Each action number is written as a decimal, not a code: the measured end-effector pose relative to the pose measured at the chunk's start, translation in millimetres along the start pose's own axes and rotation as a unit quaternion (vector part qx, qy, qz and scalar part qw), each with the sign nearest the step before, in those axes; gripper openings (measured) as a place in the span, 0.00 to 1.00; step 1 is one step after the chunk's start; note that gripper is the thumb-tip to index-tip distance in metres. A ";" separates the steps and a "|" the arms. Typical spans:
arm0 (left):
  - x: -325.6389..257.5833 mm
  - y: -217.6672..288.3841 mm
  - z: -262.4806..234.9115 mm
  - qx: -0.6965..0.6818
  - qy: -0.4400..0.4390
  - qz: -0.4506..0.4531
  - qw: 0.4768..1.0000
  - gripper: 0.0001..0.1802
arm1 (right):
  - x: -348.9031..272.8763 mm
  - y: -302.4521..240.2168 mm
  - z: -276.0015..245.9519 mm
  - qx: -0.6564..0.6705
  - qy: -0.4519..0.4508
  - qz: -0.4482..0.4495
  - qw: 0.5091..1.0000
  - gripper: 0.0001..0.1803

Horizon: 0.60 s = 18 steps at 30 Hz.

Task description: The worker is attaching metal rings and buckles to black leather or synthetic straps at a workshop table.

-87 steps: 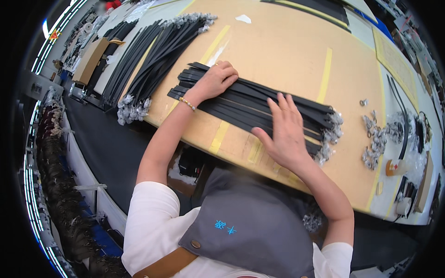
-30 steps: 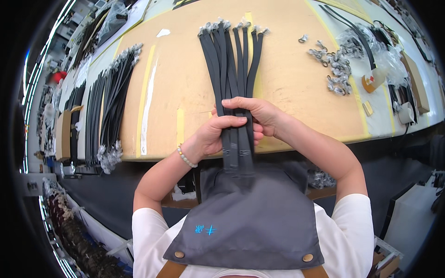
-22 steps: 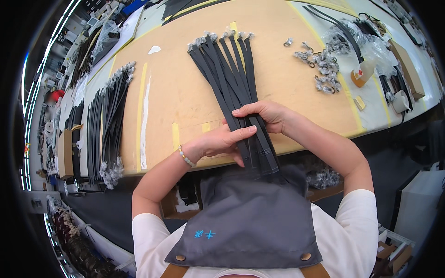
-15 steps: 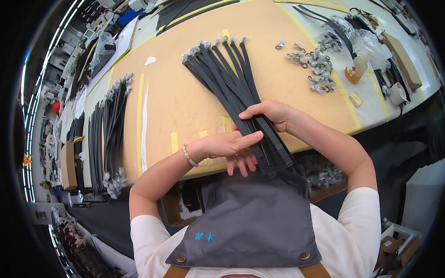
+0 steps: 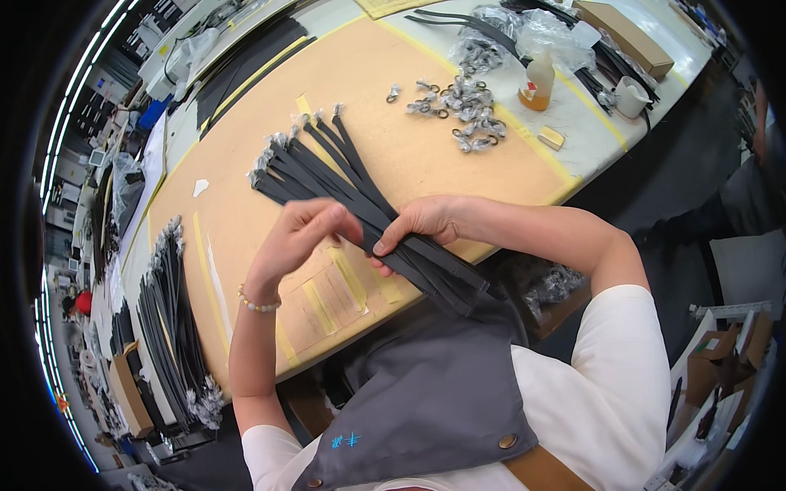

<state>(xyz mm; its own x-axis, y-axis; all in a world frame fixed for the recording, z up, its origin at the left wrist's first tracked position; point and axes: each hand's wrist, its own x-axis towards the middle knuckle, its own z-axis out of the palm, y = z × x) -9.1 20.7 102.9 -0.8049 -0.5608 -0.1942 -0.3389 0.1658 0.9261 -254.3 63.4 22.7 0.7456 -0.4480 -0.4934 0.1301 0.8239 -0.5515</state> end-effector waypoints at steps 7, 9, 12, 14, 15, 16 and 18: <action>76.3 -87.9 -32.0 0.416 0.074 0.092 0.902 0.25 | -22.5 7.5 4.2 -0.032 -0.028 0.051 0.998 0.20; 77.5 -107.4 -44.3 0.435 0.114 0.091 0.889 0.25 | -34.3 6.2 -7.4 -0.041 -0.013 0.068 0.997 0.21; 70.2 -117.1 -59.9 0.463 0.158 0.069 0.869 0.25 | -34.7 -10.4 -23.4 -0.069 -0.016 0.104 0.992 0.21; 59.7 -120.1 -63.6 0.492 0.196 0.029 0.848 0.26 | -25.8 -26.1 -38.5 -0.139 -0.033 0.126 0.982 0.21; 51.9 -126.5 -65.4 0.503 0.214 0.019 0.837 0.27 | -23.1 -39.8 -37.7 -0.175 -0.024 0.150 0.973 0.21; 40.0 -132.5 -67.3 0.506 0.215 0.019 0.835 0.27 | -13.5 -51.0 -41.4 -0.177 -0.026 0.148 0.973 0.21; 18.6 -138.4 -65.9 0.499 0.274 -0.023 0.822 0.27 | 10.0 -68.2 -51.0 -0.239 -0.075 0.196 0.948 0.19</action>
<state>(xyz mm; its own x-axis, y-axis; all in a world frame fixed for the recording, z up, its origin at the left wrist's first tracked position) 54.9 -66.1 -7.5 -0.5329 -0.8208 0.2058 -0.8138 0.5637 0.1413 -289.0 -15.0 21.0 0.7642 -0.0565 -0.6425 -0.4604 0.6499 -0.6047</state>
